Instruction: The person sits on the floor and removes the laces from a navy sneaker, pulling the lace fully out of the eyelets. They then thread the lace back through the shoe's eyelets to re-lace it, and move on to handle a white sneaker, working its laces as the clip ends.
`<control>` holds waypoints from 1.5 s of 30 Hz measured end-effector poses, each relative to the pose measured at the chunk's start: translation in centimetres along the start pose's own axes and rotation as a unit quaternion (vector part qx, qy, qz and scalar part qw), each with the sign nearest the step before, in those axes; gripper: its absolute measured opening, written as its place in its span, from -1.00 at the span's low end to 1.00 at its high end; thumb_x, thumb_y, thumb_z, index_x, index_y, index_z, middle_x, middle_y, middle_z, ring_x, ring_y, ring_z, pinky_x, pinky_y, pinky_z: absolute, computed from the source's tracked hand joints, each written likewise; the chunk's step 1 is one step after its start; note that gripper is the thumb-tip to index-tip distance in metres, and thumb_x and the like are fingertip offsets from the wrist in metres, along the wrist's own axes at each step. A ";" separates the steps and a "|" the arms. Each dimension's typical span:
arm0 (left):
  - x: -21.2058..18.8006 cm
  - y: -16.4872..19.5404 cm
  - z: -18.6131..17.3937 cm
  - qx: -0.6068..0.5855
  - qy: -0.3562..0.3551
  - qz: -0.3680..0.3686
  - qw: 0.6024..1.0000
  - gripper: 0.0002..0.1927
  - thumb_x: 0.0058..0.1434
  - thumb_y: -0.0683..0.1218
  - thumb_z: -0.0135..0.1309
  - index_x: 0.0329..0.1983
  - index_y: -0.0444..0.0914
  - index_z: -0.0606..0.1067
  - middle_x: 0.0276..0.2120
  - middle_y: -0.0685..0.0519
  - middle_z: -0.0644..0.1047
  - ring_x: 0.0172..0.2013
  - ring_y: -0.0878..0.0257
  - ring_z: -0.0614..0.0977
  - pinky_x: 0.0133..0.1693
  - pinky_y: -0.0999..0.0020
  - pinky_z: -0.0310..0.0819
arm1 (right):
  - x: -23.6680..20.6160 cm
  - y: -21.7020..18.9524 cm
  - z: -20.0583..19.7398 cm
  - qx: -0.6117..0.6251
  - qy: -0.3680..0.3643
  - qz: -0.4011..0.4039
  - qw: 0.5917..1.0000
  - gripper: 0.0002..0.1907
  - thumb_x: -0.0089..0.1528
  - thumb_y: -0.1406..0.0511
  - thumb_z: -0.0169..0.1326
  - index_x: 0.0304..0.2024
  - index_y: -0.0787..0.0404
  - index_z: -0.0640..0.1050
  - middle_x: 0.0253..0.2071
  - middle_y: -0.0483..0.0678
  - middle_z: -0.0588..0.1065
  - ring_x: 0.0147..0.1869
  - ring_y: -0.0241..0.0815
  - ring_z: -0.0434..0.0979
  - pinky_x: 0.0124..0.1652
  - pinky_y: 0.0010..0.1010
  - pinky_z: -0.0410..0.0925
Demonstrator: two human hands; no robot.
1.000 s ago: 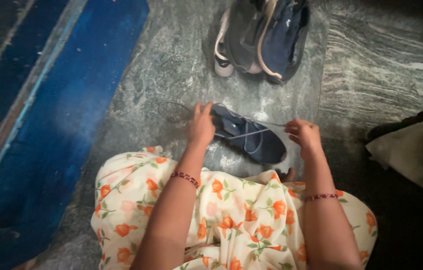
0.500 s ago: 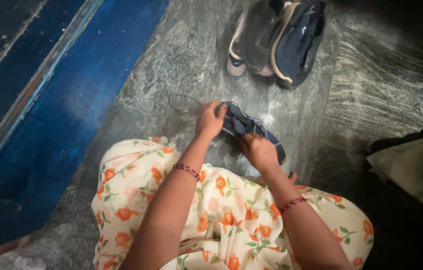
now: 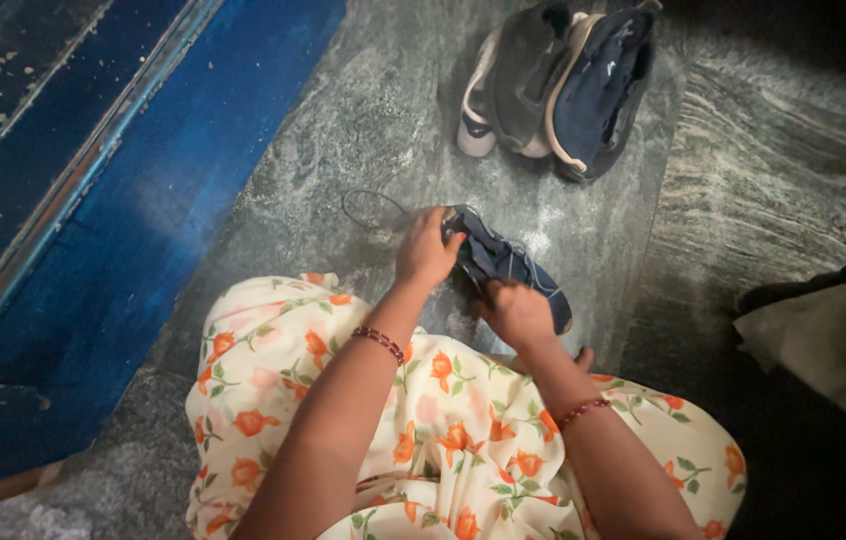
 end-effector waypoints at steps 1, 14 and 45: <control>0.0 -0.3 0.2 -0.004 -0.011 -0.018 1.000 -0.47 0.20 0.07 0.19 0.21 -0.12 0.40 0.17 -0.10 0.45 0.11 -0.17 0.50 0.05 -0.02 0.42 | 0.1 -0.4 -0.1 -0.001 0.007 -0.010 1.000 -0.69 0.12 0.12 0.20 -0.24 0.19 0.58 -0.20 0.09 0.59 -0.19 0.14 0.63 -0.23 -0.07 0.49; -0.3 -0.8 1.4 -0.021 -0.020 -0.036 0.999 -0.24 0.18 0.00 0.25 0.38 -0.15 0.16 0.33 -0.20 0.25 0.26 -0.21 0.37 0.12 -0.05 0.38 | 0.2 -0.9 0.2 -0.006 0.020 -0.038 0.999 -0.65 0.12 0.08 0.20 -0.24 0.20 0.55 -0.25 0.11 0.58 -0.22 0.15 0.63 -0.24 -0.07 0.47; -5.8 2.9 4.5 0.009 -0.181 0.176 0.967 -0.41 0.17 -0.02 0.21 0.28 -0.14 0.35 0.08 -0.19 0.54 -0.02 -0.20 0.59 -0.09 -0.01 0.51 | -0.9 4.1 -1.5 0.320 -0.082 0.016 0.944 -0.65 0.25 0.23 0.19 0.07 0.18 0.61 -0.21 0.09 0.67 -0.26 -0.25 0.64 -0.19 -0.36 0.49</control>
Point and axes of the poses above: each hand's wrist, its own x-axis towards the middle knuckle, its own z-axis out of the palm, y = z × x, the point moved 9 cm from there along x, towards the middle knuckle
